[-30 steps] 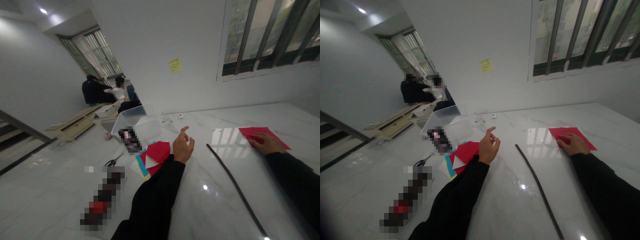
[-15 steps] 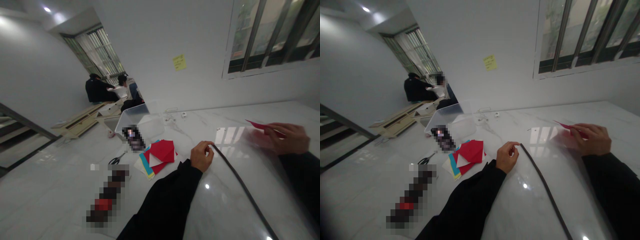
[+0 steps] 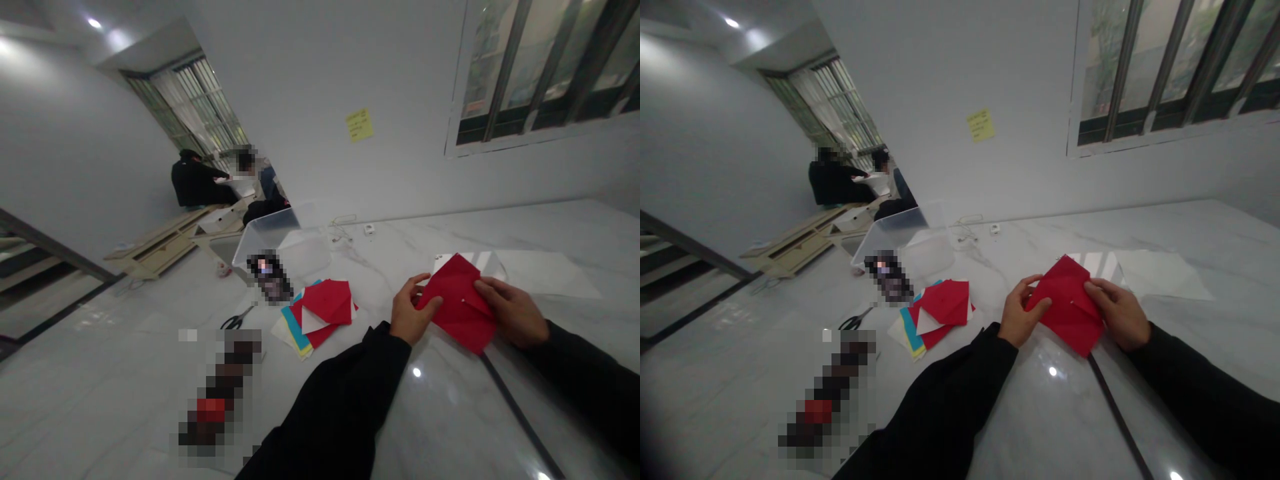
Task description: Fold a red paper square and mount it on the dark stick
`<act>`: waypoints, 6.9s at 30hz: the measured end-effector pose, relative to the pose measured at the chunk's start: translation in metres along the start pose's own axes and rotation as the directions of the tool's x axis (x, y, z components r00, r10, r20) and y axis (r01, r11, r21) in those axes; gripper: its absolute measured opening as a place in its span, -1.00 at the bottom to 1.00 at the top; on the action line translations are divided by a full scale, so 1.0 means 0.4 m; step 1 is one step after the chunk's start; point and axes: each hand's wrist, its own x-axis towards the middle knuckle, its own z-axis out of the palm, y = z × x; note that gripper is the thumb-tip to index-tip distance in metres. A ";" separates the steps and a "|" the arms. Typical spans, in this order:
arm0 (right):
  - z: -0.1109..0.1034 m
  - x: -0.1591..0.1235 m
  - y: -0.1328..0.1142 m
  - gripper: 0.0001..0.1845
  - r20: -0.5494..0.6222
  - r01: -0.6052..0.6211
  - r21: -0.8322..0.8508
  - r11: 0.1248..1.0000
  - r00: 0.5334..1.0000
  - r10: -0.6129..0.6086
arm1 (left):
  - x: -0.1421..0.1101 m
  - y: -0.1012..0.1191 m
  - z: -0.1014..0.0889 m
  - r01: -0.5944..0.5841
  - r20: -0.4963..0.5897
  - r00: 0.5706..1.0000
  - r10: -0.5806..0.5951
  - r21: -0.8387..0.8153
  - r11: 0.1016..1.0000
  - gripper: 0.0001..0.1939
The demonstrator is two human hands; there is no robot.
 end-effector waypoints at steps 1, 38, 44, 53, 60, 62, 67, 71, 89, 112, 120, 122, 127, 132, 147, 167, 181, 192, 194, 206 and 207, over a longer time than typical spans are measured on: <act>0.005 -0.002 0.007 -0.56 0.105 -0.052 0.057 0.997 0.993 0.046 | 0.001 -0.003 -0.001 -0.017 -0.033 0.999 0.018 0.030 0.999 -0.58; 0.022 -0.034 0.000 -0.58 0.428 0.017 -0.085 0.996 0.904 0.022 | -0.008 -0.035 0.014 0.069 0.147 0.987 -0.059 -0.068 0.995 -0.59; 0.000 0.002 0.028 -0.60 0.250 -0.139 -0.001 0.990 0.959 0.135 | -0.002 0.000 -0.007 -0.025 0.077 0.997 0.015 0.141 0.990 -0.49; -0.003 0.009 0.042 -0.59 0.229 -0.134 0.005 0.991 0.965 0.129 | -0.017 0.016 -0.014 -0.394 0.344 0.906 0.247 0.473 0.788 -0.55; -0.009 0.005 0.014 -0.58 0.385 -0.184 -0.026 0.983 0.905 0.180 | -0.019 0.026 -0.004 -0.346 0.268 0.924 0.273 0.285 0.894 -0.76; -0.006 0.005 0.016 -0.61 0.363 -0.209 0.026 0.977 0.913 0.186 | -0.022 0.033 -0.003 -0.371 0.330 0.902 0.279 0.262 0.891 -0.72; -0.001 0.009 0.024 -0.67 0.323 -0.243 0.163 0.956 0.929 0.181 | -0.023 0.033 -0.005 -0.359 0.379 0.887 0.263 0.206 0.910 -0.77; -0.006 0.008 0.025 -0.64 0.317 -0.202 0.065 0.977 0.933 0.172 | -0.017 0.019 -0.001 -0.274 0.290 0.932 0.215 0.181 0.945 -0.77; 0.021 -0.021 0.020 -0.42 0.229 -0.080 0.140 0.987 0.972 0.047 | -0.005 -0.006 0.012 0.130 0.036 0.991 -0.126 -0.131 0.983 -0.15; 0.031 -0.016 0.027 -0.48 0.315 -0.297 0.469 0.831 0.936 0.157 | 0.004 -0.014 0.008 0.233 -0.010 0.971 -0.240 -0.212 0.949 -0.33; 0.019 -0.012 0.042 -0.54 0.472 -0.251 0.262 0.932 0.876 0.103 | 0.006 -0.004 0.002 0.238 0.029 0.971 -0.237 -0.174 0.956 -0.34; 0.017 -0.016 0.036 -0.51 0.457 -0.216 0.230 0.949 0.885 0.091 | 0.005 -0.002 0.001 0.236 0.037 0.972 -0.233 -0.159 0.959 -0.35; 0.019 -0.028 0.015 -0.47 0.510 -0.078 0.000 0.997 0.857 0.067 | 0.003 0.000 0.002 0.213 0.052 0.977 -0.207 -0.156 0.965 -0.37; 0.021 -0.032 0.011 -0.42 0.446 -0.047 -0.086 0.995 0.891 0.081 | 0.003 -0.021 0.010 0.165 0.037 0.986 -0.161 -0.212 0.963 -0.42; 0.026 -0.023 0.039 -0.56 0.373 -0.134 0.151 0.980 0.925 0.069 | 0.000 -0.026 0.016 0.189 0.072 0.981 -0.179 -0.174 0.966 -0.50; 0.031 -0.037 0.026 -0.52 0.282 0.020 -0.013 1.000 0.959 -0.015 | -0.007 -0.026 0.017 0.125 0.082 0.990 -0.115 -0.127 0.984 -0.48; 0.037 -0.032 0.038 -0.57 0.328 0.045 0.001 0.999 0.944 -0.043 | 0.004 -0.035 0.010 0.171 0.044 0.985 -0.167 -0.127 0.977 -0.55; 0.045 -0.013 0.024 -0.52 0.245 0.070 0.040 0.997 0.966 -0.077 | 0.021 -0.018 0.002 0.232 0.111 0.971 -0.212 -0.221 0.947 -0.51; 0.045 -0.011 0.024 -0.52 0.257 0.066 0.056 0.996 0.963 -0.078 | 0.021 -0.019 0.001 0.241 0.121 0.969 -0.218 -0.238 0.941 -0.49; 0.045 -0.009 0.017 -0.56 0.371 0.138 0.011 0.990 0.919 -0.133 | 0.020 -0.021 -0.002 0.194 0.020 0.981 -0.193 -0.136 0.972 -0.54; 0.038 0.001 0.018 -0.53 0.376 0.156 -0.016 0.988 0.916 -0.138 | 0.023 -0.024 -0.005 0.194 0.001 0.981 -0.195 -0.141 0.971 -0.54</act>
